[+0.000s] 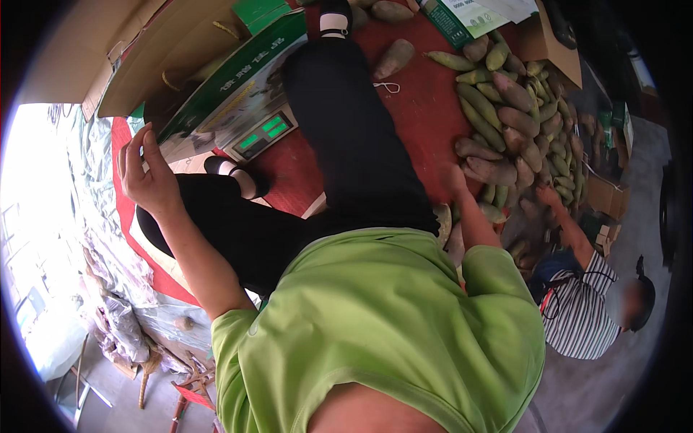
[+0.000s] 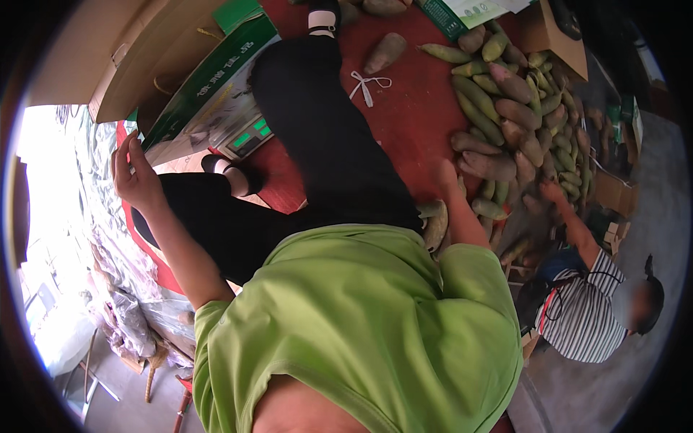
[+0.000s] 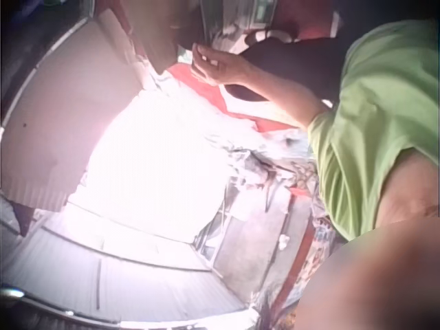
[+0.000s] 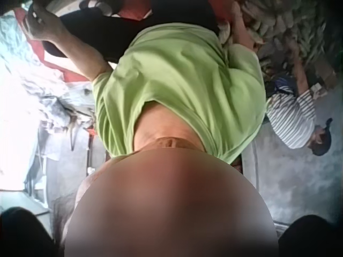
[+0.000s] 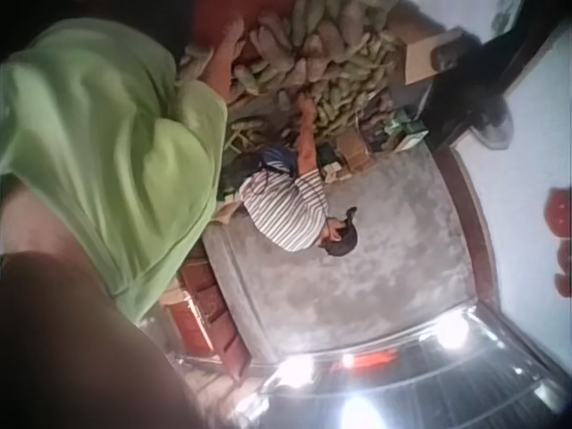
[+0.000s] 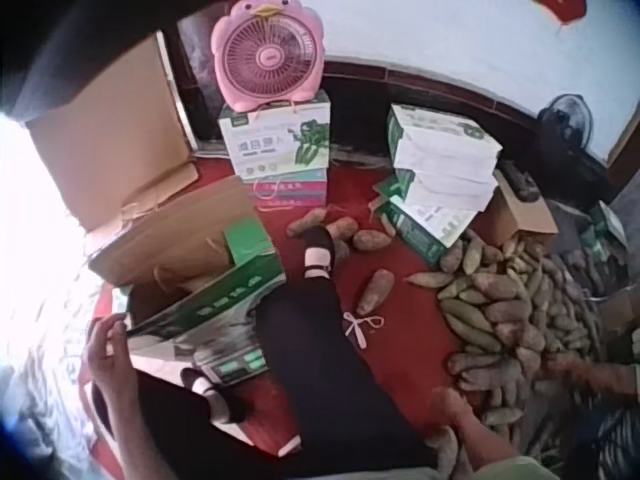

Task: The recorder is weighing and packaging large root vegetables into cardboard boxes.

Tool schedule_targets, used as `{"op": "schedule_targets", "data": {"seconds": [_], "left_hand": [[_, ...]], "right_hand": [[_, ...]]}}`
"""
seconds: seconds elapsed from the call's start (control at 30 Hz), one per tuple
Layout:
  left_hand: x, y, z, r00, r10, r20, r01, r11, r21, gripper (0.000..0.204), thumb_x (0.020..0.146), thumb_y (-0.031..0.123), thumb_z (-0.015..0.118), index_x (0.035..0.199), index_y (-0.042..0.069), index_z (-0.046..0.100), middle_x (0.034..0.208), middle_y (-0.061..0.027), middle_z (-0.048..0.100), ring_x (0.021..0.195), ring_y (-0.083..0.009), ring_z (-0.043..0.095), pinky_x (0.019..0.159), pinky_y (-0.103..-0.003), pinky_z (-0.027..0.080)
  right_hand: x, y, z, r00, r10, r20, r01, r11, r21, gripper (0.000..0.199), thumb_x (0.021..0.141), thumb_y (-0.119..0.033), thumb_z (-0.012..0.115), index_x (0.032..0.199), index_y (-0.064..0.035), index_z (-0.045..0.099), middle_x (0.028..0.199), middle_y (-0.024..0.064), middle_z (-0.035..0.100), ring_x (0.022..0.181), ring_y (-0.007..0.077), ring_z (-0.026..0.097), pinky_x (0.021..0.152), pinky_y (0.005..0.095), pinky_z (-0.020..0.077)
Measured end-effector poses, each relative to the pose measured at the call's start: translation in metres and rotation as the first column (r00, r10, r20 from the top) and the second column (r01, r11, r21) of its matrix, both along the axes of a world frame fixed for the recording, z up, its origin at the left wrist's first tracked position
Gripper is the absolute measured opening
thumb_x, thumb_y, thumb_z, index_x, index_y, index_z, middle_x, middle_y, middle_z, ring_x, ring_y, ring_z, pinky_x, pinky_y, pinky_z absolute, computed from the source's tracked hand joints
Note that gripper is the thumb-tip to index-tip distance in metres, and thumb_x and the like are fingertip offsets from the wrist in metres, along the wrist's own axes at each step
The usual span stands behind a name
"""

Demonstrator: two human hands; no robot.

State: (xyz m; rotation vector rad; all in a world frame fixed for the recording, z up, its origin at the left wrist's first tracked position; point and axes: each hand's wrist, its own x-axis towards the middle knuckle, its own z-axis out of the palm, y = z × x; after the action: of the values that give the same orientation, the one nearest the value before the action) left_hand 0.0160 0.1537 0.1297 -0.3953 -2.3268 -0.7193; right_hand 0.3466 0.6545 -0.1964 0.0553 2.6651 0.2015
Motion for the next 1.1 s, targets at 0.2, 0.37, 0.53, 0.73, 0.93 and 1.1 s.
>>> {"op": "schedule_targets", "data": {"seconds": [0.2, 0.37, 0.53, 0.73, 0.93, 1.1], "left_hand": [[-0.001, 0.002, -0.001, 1.0, -0.01, -0.018, 0.01, 1.0, -0.017, 0.009, 0.086, 0.006, 0.062, 0.091, 0.003, 0.069, 0.081, -0.0062, 0.066, 0.072, -0.0161, 0.062, 0.064, -0.027, 0.048], [0.005, 0.0, 0.003, 1.0, 0.013, -0.016, -0.014, 0.998, -0.054, 0.01, 0.085, 0.003, 0.061, 0.091, 0.003, 0.069, 0.082, -0.007, 0.067, 0.073, -0.0171, 0.062, 0.066, -0.028, 0.048], [0.007, -0.002, 0.0, 0.998, 0.059, 0.027, -0.058, 0.998, -0.034, 0.011, 0.086, 0.003, 0.061, 0.093, 0.003, 0.069, 0.085, -0.008, 0.067, 0.077, -0.0187, 0.063, 0.071, -0.029, 0.049], [0.007, -0.003, 0.005, 0.997, 0.074, 0.008, -0.074, 0.994, -0.082, 0.01, 0.086, 0.004, 0.06, 0.092, 0.002, 0.068, 0.085, -0.008, 0.067, 0.077, -0.0187, 0.062, 0.07, -0.029, 0.048], [-0.002, 0.013, 0.001, 1.0, 0.011, 0.003, -0.011, 0.998, -0.054, 0.01, 0.084, 0.002, 0.061, 0.091, 0.003, 0.068, 0.081, -0.0083, 0.065, 0.075, -0.0203, 0.061, 0.067, -0.03, 0.047], [0.012, -0.003, 0.011, 0.995, 0.096, 0.037, -0.096, 0.995, -0.009, 0.01, 0.083, 0.002, 0.062, 0.09, 0.004, 0.069, 0.082, -0.0078, 0.065, 0.079, -0.0211, 0.06, 0.073, -0.032, 0.047]], "right_hand": [[0.065, -0.022, -0.01, 0.879, -0.464, 0.107, 0.465, 0.789, -0.402, 0.008, 0.068, -0.015, 0.065, 0.076, -0.0137, 0.064, 0.08, 0.0035, 0.063, 0.079, 0.0209, 0.064, 0.063, 0.0341, 0.051], [0.01, -0.05, 0.026, 0.984, 0.147, 0.105, -0.132, 0.982, -0.136, 0.013, 0.069, -0.012, 0.068, 0.081, -0.0107, 0.066, 0.073, 0.0046, 0.062, 0.066, 0.0192, 0.063, 0.053, 0.0323, 0.0496], [-0.005, -0.071, 0.019, 0.455, -0.767, 0.451, 0.741, 0.046, -0.67, 0.008, 0.073, -0.014, 0.063, 0.076, -0.0076, 0.064, 0.076, 0.0112, 0.065, 0.072, 0.0288, 0.064, 0.063, 0.0388, 0.051], [-0.006, -0.081, -0.001, 0.758, -0.614, 0.219, 0.569, 0.459, -0.682, 0.013, 0.077, -0.02, 0.058, 0.075, -0.0089, 0.063, 0.078, 0.0101, 0.065, 0.073, 0.0304, 0.064, 0.065, 0.0418, 0.0518], [0.011, -0.053, -0.025, 0.983, -0.172, -0.057, 0.13, 0.889, -0.438, 0.016, 0.079, -0.02, 0.058, 0.078, -0.0065, 0.065, 0.08, 0.0093, 0.067, 0.073, 0.0278, 0.066, 0.066, 0.0383, 0.0523], [-0.078, -0.046, 0.054, 0.612, -0.691, 0.385, 0.702, 0.25, -0.667, 0.022, 0.083, -0.008, 0.059, 0.104, -0.0101, 0.066, 0.092, 0.0024, 0.067, 0.074, 0.0079, 0.06, 0.063, 0.0256, 0.0478]]}}
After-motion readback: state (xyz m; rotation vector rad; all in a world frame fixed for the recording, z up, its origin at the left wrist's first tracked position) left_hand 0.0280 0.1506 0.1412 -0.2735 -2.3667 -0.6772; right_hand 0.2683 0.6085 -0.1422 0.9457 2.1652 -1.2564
